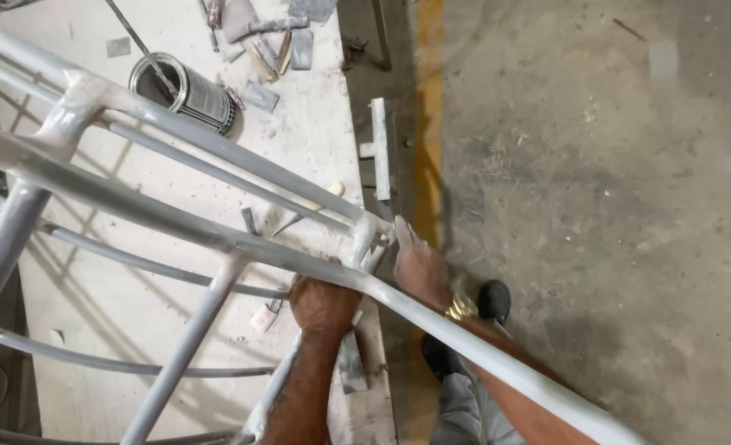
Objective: The recorder is sanding the joints and frame of a large metal or wooden chair using sandpaper in a workshop environment.
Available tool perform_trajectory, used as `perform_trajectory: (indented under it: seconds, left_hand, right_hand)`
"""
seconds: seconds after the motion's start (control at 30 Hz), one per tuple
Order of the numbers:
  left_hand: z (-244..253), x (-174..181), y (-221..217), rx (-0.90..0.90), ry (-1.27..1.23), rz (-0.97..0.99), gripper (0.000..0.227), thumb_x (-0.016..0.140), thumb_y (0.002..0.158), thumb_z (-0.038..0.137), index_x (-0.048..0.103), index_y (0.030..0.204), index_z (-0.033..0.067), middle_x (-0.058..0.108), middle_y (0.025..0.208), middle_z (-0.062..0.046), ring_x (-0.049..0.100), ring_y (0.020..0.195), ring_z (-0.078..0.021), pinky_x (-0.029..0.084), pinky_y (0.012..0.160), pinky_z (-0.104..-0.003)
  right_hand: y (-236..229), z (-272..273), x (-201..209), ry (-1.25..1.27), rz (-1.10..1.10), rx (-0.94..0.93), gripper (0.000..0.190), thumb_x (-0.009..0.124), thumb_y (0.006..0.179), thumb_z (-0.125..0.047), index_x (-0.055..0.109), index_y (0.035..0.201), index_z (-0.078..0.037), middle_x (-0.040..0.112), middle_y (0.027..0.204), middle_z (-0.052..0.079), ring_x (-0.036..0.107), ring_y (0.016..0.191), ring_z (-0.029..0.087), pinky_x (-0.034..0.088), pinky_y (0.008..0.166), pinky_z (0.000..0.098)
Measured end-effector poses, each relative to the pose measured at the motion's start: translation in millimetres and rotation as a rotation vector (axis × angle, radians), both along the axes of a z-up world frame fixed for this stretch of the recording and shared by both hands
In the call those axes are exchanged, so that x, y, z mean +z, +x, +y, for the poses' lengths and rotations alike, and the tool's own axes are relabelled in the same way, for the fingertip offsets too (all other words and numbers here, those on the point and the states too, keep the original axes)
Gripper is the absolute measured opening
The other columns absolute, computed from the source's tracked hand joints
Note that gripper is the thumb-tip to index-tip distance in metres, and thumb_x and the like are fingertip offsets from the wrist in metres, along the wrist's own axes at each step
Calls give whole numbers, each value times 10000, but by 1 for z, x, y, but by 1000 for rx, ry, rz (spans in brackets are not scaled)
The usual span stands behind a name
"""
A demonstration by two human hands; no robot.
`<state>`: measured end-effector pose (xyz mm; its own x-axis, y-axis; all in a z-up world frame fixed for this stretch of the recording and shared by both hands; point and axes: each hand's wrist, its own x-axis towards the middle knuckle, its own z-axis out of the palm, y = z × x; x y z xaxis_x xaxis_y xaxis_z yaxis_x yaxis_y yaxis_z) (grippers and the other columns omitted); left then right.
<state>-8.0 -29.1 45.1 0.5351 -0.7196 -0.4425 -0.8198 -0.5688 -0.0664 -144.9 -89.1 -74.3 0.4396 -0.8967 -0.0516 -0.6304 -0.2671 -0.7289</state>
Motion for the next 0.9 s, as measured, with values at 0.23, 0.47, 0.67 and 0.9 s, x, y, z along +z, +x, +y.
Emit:
perform_trajectory:
  seconds: [0.23, 0.47, 0.67, 0.9]
  left_hand:
    - [1, -12, 2, -75, -2, -76, 339, 646, 926, 438, 707, 999, 113, 743, 1034, -125, 707, 1014, -299, 550, 935, -437]
    - [-13, -3, 1, -168, 136, -84, 344, 715, 852, 397, 695, 1066, 128, 734, 1075, -98, 706, 1028, -274, 560, 943, -432]
    - [5, -19, 2, -167, 144, -119, 429, 699, 844, 466, 681, 1120, 138, 724, 1076, -111, 703, 1019, -267, 558, 932, -432]
    - [-2, -11, -5, -46, 266, -104, 447, 538, 1006, 511, 632, 1244, 144, 721, 1082, -117, 708, 1010, -231, 565, 927, -425]
  right_hand:
    - [2, 3, -7, -121, -36, -19, 523, 516, 917, 6, 474, 1438, 33, 728, 1029, 277, 737, 747, 391, 608, 608, 469]
    - [-12, 0, 26, 303, 61, 26, 527, 437, 997, -8, 426, 1521, -66, 716, 845, 194, 713, 683, 308, 616, 591, 435]
    - [-26, -2, -47, 398, -518, -210, 358, 486, 1065, -93, 590, 1404, -52, 721, 944, 85, 676, 730, 134, 591, 629, 309]
    - [-3, -13, -68, 917, -1096, -312, 383, 485, 1125, -173, 644, 1360, 85, 588, 888, 58, 544, 715, 104, 464, 635, 242]
